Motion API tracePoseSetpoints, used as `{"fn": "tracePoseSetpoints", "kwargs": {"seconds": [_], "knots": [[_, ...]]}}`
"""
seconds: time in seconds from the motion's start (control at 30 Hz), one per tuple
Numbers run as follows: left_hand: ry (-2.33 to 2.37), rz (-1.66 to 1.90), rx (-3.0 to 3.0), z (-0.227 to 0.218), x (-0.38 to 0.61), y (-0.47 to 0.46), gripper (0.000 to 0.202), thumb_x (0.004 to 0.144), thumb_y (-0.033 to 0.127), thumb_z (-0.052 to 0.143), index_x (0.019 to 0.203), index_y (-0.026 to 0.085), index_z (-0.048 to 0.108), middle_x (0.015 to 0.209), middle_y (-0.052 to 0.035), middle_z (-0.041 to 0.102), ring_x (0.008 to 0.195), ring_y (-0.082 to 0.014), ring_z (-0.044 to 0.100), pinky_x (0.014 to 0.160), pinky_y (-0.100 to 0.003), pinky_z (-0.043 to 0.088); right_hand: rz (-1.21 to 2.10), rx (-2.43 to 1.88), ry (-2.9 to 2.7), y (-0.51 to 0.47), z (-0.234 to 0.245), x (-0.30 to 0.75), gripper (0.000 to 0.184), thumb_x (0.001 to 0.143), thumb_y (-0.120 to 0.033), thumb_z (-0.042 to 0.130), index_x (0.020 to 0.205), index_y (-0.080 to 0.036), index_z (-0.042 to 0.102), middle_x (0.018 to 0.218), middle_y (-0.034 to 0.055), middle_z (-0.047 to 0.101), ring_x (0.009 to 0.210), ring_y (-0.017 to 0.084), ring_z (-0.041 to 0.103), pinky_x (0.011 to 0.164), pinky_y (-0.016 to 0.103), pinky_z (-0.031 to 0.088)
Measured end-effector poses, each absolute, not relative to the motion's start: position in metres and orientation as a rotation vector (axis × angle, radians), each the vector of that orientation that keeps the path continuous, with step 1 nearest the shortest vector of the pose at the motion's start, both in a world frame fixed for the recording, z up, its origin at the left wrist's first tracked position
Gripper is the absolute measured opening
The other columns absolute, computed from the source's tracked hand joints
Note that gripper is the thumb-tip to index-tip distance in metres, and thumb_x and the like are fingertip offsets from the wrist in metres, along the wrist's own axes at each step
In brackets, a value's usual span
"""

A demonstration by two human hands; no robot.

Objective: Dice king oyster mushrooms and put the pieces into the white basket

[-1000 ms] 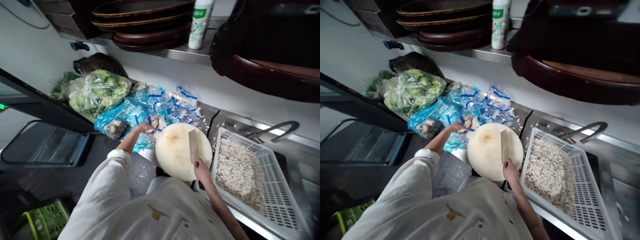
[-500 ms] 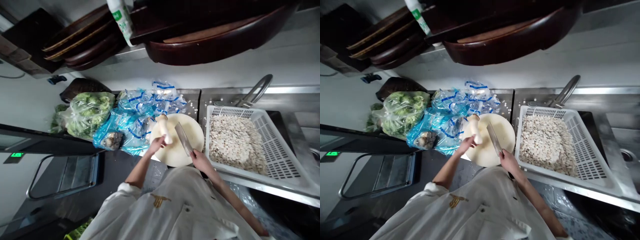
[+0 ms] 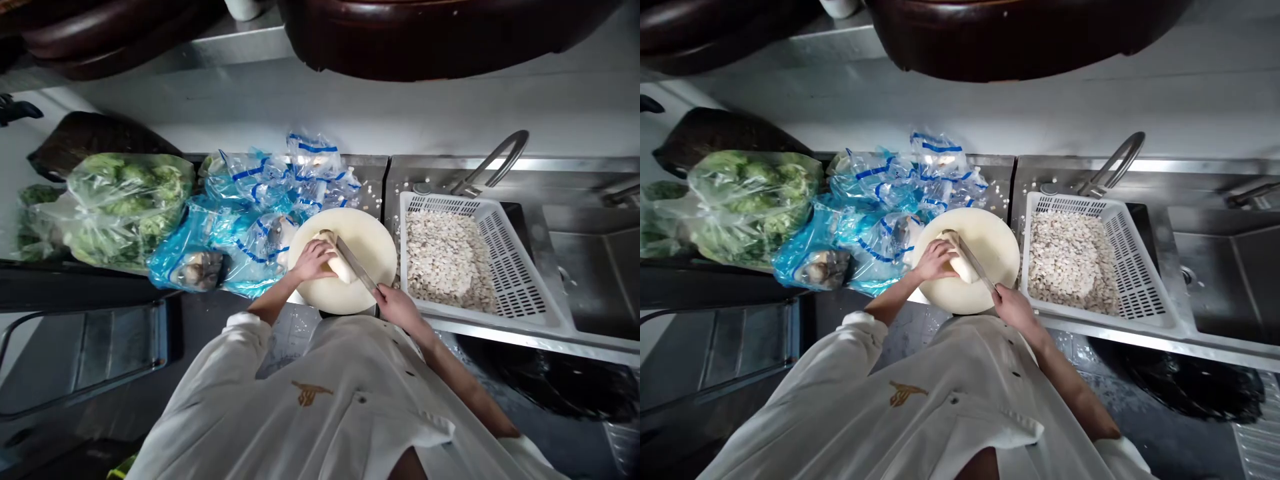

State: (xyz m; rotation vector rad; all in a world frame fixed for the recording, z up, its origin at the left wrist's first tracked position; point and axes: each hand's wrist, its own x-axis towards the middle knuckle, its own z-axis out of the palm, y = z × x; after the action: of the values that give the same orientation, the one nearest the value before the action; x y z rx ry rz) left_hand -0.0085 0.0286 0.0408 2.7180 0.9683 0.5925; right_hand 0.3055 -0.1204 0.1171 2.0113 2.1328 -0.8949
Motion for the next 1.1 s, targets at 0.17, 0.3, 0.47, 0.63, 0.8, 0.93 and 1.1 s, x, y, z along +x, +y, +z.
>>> {"fn": "tracePoseSetpoints", "kwargs": {"seconds": [0.17, 0.3, 0.47, 0.63, 0.8, 0.93, 1.1], "knots": [[0.858, 0.636, 2.658, 0.029, -0.005, 0.058, 0.07, 0.082, 0.079, 0.075, 0.128, 0.027, 0.072, 0.135, -0.0132, 0.064, 0.136, -0.035, 0.054, 0.122, -0.057, 0.038, -0.701, 2.15, 2.013, -0.118, 0.148, 0.274, 0.043, 0.115, -0.048, 0.035, 0.114, -0.023, 0.069, 0.092, 0.0073, 0.078, 0.08, 0.02, 0.069, 0.066, 0.028, 0.031], [0.82, 0.784, 2.58, 0.012, 0.001, 0.065, 0.068, 0.08, 0.079, 0.076, 0.121, 0.025, 0.073, 0.129, -0.0136, 0.066, 0.132, -0.0351, 0.056, 0.12, -0.057, 0.039, -0.65, 2.181, 1.92, -0.111, 0.165, 0.243, 0.045, 0.115, -0.05, 0.032, 0.117, -0.023, 0.068, 0.091, 0.0072, 0.078, 0.078, 0.019, 0.069, 0.067, 0.027, 0.032], [0.798, 0.809, 2.481, 0.001, 0.003, 0.067, 0.065, 0.082, 0.077, 0.076, 0.122, 0.026, 0.073, 0.128, -0.0131, 0.067, 0.132, -0.035, 0.055, 0.119, -0.057, 0.038, -0.689, 2.171, 1.839, -0.108, 0.169, 0.226, 0.047, 0.115, -0.049, 0.028, 0.122, -0.023, 0.067, 0.09, 0.0092, 0.078, 0.079, 0.019, 0.07, 0.067, 0.027, 0.036], [0.815, 0.779, 2.43, -0.002, 0.004, 0.068, 0.065, 0.081, 0.077, 0.076, 0.122, 0.027, 0.074, 0.131, -0.0132, 0.067, 0.133, -0.0364, 0.054, 0.121, -0.057, 0.037, -0.684, 2.173, 1.781, -0.098, 0.155, 0.214, 0.053, 0.115, -0.048, 0.022, 0.128, -0.019, 0.064, 0.091, 0.0154, 0.076, 0.083, 0.024, 0.075, 0.072, 0.029, 0.045], [0.805, 0.813, 2.432, 0.001, 0.004, 0.068, 0.064, 0.08, 0.077, 0.078, 0.119, 0.027, 0.074, 0.13, -0.0128, 0.067, 0.133, -0.0354, 0.055, 0.12, -0.057, 0.039, -0.784, 2.129, 1.708, -0.063, 0.127, 0.2, 0.042, 0.116, -0.039, 0.028, 0.13, -0.018, 0.061, 0.101, 0.0142, 0.078, 0.093, 0.024, 0.077, 0.079, 0.029, 0.048], [0.768, 0.86, 2.438, 0.004, 0.002, 0.068, 0.055, 0.088, 0.069, 0.073, 0.12, 0.024, 0.072, 0.129, -0.0139, 0.065, 0.134, -0.0331, 0.054, 0.12, -0.057, 0.041, -0.742, 2.143, 1.8, -0.059, 0.131, 0.212, 0.044, 0.116, -0.042, 0.028, 0.124, -0.019, 0.065, 0.103, 0.0135, 0.079, 0.097, 0.023, 0.076, 0.082, 0.028, 0.048], [0.777, 0.894, 2.437, 0.002, 0.001, 0.069, 0.054, 0.088, 0.07, 0.072, 0.117, 0.023, 0.072, 0.126, -0.0149, 0.064, 0.135, -0.0346, 0.052, 0.118, -0.058, 0.044, -0.642, 2.239, 1.8, -0.087, 0.162, 0.223, 0.049, 0.115, -0.049, 0.026, 0.123, -0.021, 0.066, 0.094, 0.0125, 0.077, 0.084, 0.022, 0.074, 0.075, 0.028, 0.045]]}}
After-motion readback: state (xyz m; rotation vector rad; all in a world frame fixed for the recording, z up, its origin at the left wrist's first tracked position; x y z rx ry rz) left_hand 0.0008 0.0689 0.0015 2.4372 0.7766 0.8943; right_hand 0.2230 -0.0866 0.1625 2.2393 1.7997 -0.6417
